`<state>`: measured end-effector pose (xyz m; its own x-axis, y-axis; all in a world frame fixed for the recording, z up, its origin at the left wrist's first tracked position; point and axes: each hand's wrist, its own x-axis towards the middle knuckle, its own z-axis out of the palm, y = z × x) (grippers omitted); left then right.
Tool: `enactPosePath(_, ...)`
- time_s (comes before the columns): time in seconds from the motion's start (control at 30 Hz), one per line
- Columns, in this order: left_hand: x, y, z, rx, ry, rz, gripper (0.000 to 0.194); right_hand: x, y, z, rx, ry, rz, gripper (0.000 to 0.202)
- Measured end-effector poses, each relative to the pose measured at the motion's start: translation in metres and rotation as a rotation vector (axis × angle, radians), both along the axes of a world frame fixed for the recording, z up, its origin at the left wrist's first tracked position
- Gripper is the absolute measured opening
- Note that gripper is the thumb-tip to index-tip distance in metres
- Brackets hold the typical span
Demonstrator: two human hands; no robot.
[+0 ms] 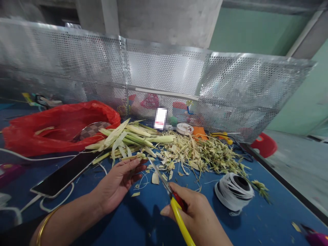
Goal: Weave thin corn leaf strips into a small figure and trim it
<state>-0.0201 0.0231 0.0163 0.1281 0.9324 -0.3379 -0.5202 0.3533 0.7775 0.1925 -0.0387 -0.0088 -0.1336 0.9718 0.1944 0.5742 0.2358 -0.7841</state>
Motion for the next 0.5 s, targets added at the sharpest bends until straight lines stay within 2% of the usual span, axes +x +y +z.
enactPosePath(0.2,0.0007,0.0016,-0.0025,-0.006,0.002,0.023,0.007,0.0025,-0.0006,0.0065,-0.03,-0.086,0.09,0.03)
enactPosePath(0.5,-0.0011,0.0057,-0.0025,0.007,0.003,0.032,0.01,0.0008,-0.0015,0.0063,-0.065,-0.057,0.077,0.03)
